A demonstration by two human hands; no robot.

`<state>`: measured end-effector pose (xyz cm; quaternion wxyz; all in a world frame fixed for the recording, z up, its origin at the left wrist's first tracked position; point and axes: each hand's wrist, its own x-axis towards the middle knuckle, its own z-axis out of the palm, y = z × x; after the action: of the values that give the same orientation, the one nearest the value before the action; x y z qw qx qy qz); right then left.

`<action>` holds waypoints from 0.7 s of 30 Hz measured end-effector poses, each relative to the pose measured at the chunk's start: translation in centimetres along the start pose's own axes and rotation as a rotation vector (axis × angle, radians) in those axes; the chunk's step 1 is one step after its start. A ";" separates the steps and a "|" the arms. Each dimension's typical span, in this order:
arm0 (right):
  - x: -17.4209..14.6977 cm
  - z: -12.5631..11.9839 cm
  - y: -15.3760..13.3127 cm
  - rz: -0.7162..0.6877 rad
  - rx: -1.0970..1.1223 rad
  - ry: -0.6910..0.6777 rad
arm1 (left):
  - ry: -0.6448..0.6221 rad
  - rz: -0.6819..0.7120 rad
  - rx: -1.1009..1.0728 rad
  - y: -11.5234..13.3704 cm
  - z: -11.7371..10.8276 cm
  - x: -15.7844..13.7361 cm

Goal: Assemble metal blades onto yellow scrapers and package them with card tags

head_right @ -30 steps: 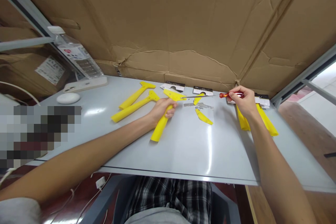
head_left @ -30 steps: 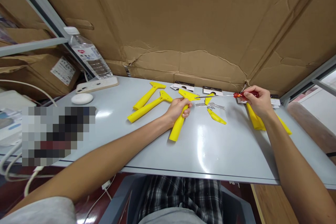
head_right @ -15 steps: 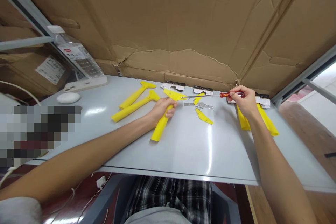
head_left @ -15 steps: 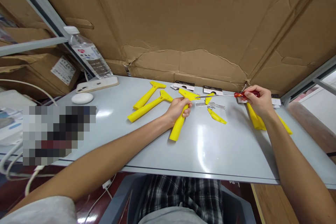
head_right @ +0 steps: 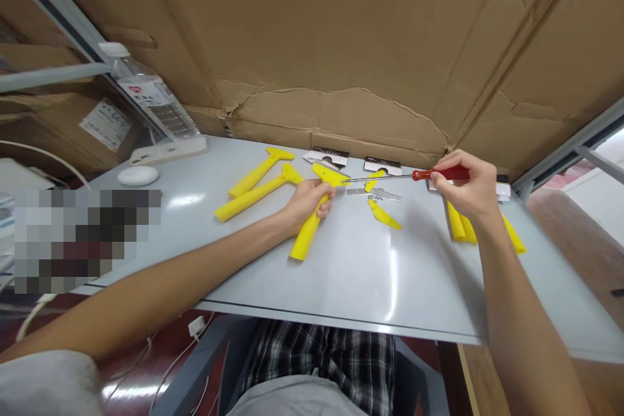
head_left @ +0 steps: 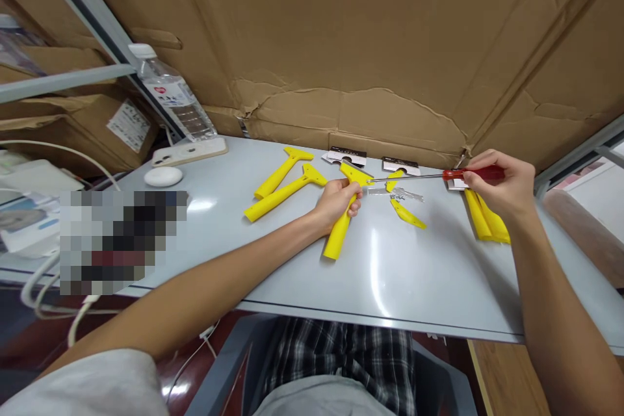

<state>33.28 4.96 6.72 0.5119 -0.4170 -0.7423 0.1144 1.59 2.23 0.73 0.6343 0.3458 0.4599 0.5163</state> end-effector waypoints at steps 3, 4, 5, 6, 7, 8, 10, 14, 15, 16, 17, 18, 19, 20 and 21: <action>0.1 0.0 -2.9 -0.177 -0.109 -0.021 | 0.003 -0.021 -0.009 0.0 0.1 0.1; 0.2 -0.1 -3.8 -0.242 -0.137 -0.036 | 0.003 -0.027 -0.012 0.0 0.1 0.1; 0.4 -0.1 -4.6 -0.295 -0.164 -0.056 | 0.004 -0.029 -0.017 0.0 0.0 0.2; 0.7 -0.2 -5.5 -0.341 -0.194 -0.079 | 0.002 -0.029 -0.024 -0.1 -0.1 0.3; 1.1 -0.3 -6.2 -0.372 -0.223 -0.114 | 0.000 -0.028 -0.031 -0.2 -0.1 0.4; 1.6 -0.4 -7.0 -0.380 -0.266 -0.142 | -0.002 -0.025 -0.038 -0.3 -0.2 0.5; 2.8 -0.5 -8.5 -0.349 -0.339 -0.203 | -0.009 -0.015 -0.053 -0.4 -0.3 0.6; 5.2 -0.3 -11.6 -0.297 -0.408 -0.250 | -0.035 -0.001 -0.067 -0.5 -0.3 0.6; 5.6 0.0 -12.4 -0.314 -0.435 -0.247 | -0.044 0.000 -0.065 -0.4 -0.3 0.5; 5.9 0.2 -13.0 -0.332 -0.467 -0.258 | -0.052 -0.001 -0.059 -0.4 -0.3 0.4; 6.1 0.5 -13.6 -0.361 -0.497 -0.262 | -0.057 -0.003 -0.052 -0.3 -0.3 0.4; 6.1 0.8 -14.0 -0.397 -0.527 -0.270 | -0.061 -0.006 -0.043 -0.3 -0.3 0.3; 6.1 1.0 -14.3 -0.431 -0.558 -0.272 | -0.062 -0.011 -0.035 -0.3 -0.3 0.3; 5.9 1.1 -14.5 -0.459 -0.581 -0.273 | -0.064 -0.016 -0.026 -0.4 -0.3 0.3; 5.7 1.2 -14.5 -0.476 -0.588 -0.283 | -0.066 -0.021 -0.018 -0.4 -0.3 0.3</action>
<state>24.28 0.39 18.63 0.2757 -0.3424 -0.8823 -0.1684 1.41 2.39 0.22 0.6576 0.3523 0.4376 0.5020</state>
